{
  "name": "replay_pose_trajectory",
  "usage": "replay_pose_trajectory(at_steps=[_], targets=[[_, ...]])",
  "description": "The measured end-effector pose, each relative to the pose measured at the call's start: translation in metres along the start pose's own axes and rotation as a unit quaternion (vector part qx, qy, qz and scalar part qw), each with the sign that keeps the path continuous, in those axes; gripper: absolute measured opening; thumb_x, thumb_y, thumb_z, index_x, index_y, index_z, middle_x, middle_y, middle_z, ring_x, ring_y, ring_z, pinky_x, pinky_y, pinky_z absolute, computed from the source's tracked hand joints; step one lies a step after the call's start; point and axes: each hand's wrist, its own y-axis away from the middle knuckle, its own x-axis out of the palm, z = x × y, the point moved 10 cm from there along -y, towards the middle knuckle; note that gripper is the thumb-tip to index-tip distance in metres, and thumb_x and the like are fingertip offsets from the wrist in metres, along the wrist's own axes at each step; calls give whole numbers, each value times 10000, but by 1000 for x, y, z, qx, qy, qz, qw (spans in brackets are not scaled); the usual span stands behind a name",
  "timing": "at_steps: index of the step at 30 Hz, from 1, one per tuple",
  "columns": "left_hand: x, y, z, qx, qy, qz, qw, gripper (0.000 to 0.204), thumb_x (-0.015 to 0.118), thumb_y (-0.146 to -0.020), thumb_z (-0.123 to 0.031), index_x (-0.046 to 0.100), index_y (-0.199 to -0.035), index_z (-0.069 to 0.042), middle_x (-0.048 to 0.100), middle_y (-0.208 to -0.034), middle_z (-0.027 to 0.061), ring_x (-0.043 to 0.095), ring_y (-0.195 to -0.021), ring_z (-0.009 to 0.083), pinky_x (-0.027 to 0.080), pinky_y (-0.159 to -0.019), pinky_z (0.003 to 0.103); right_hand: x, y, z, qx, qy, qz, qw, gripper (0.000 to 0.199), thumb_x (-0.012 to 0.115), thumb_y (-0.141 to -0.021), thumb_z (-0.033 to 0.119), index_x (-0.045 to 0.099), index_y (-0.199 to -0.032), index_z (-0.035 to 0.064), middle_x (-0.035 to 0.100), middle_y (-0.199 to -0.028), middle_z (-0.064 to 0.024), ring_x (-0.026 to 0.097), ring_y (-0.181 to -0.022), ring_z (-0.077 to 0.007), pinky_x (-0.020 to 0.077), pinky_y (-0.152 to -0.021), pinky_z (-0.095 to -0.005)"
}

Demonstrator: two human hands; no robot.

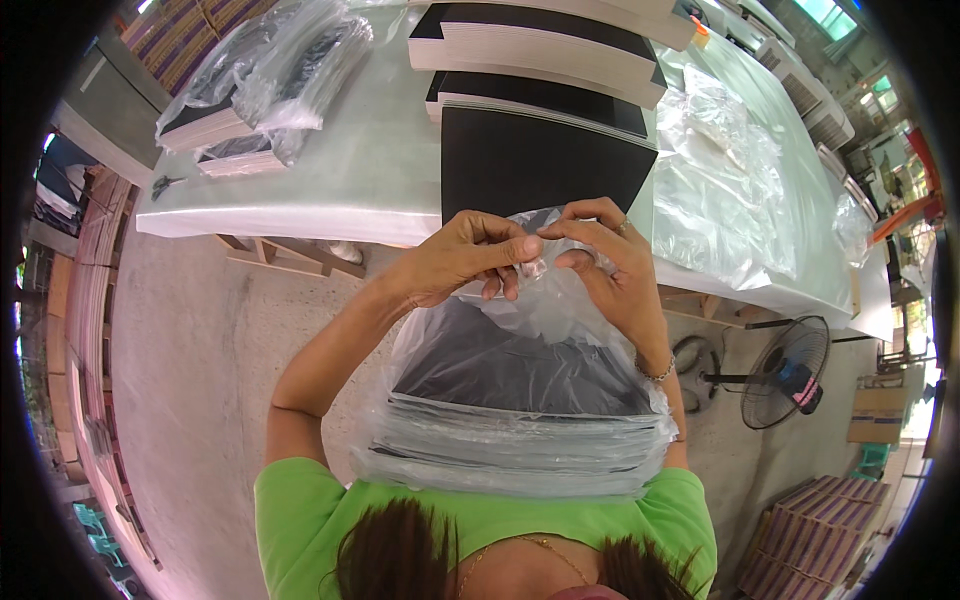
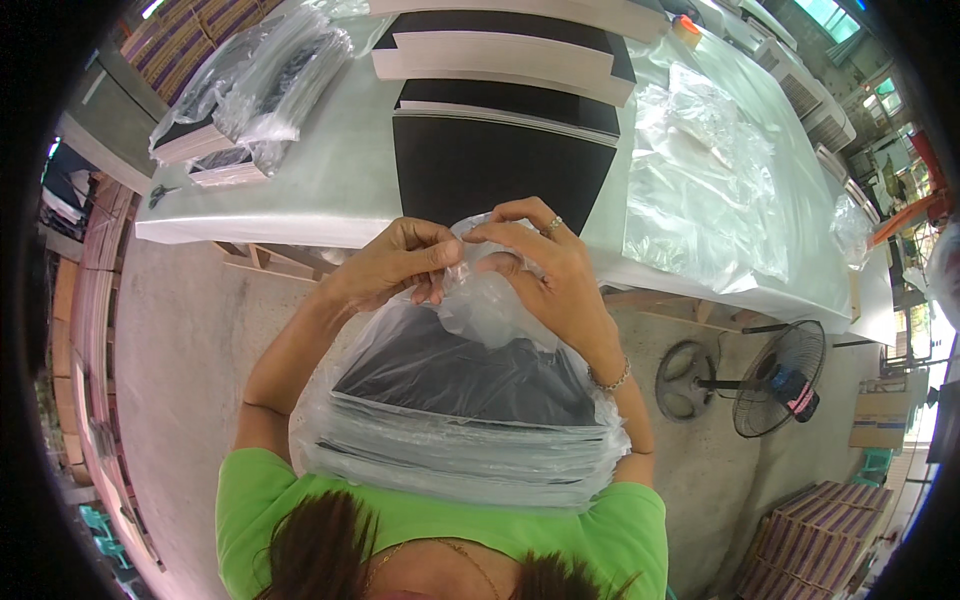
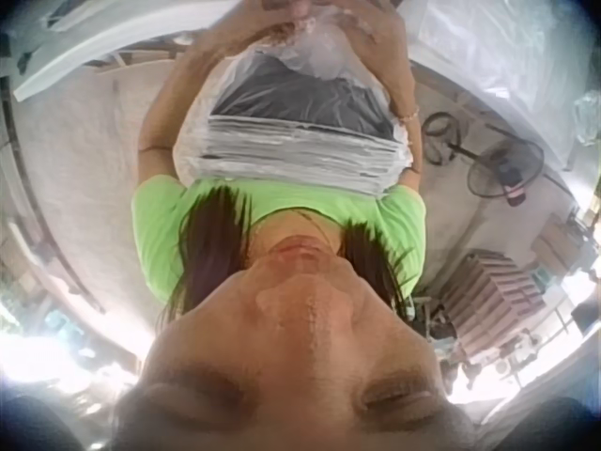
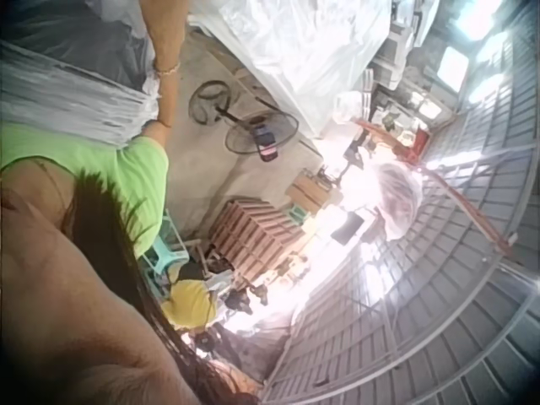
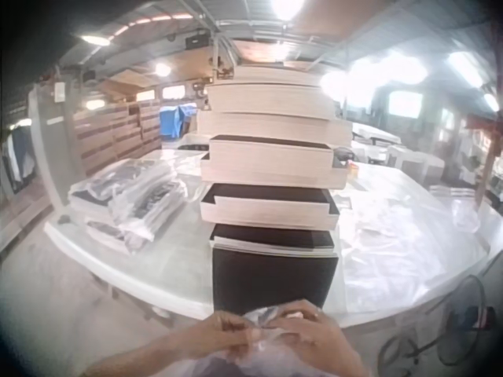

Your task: The person wraps individual black folders in clear plastic bags, tucking the excess plastic inside the folder pockets before stacking them.

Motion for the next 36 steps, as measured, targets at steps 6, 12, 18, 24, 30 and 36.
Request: replay_pose_trajectory(at_steps=[6,12,18,24,30,36], targets=[[3,-2,-2,34,-10,4,999,235,740,-727,-222,619,-785,-29,572,-663,23,546,-538,72,395,-440,178,5,-2,12,-39,57,19,997,306,679,-644,-30,652,-927,83,555,-957,-63,593,-794,-207,488,-639,-284],[5,-5,5,27,37,16,999,257,737,-731,-247,595,-808,-47,560,-648,8,538,-533,54,396,-444,162,5,1,16,-63,41,-28,997,298,673,-590,-105,650,-847,42,579,-864,-66,591,-764,-187,477,-641,-262],[9,-10,22,15,112,66,991,313,662,-790,-357,574,-854,-64,534,-624,-3,502,-511,33,376,-437,133,4,6,18,-75,41,-54,995,222,639,-608,-131,610,-776,11,591,-821,-78,586,-736,-180,473,-634,-263],[10,-10,21,11,138,62,988,303,550,-870,-373,530,-834,-73,468,-594,-15,413,-489,22,336,-426,135,-9,12,10,-97,25,-85,991,139,629,-705,-54,559,-803,17,595,-833,-87,571,-712,-162,451,-611,-249],[-45,-3,14,52,69,-88,992,285,527,-893,-342,518,-821,-67,457,-600,-25,401,-506,26,322,-445,146,-43,31,-39,61,-257,-127,956,62,522,-822,-5,514,-884,-1,534,-861,-51,527,-714,-112,440,-624,-224],[-96,14,-36,256,-386,-283,840,328,538,-877,-347,571,-960,-31,560,-759,18,514,-703,98,409,-665,219,-51,25,-42,112,-104,-78,985,76,521,-873,76,502,-903,9,472,-820,-15,454,-703,-71,404,-658,-213]])
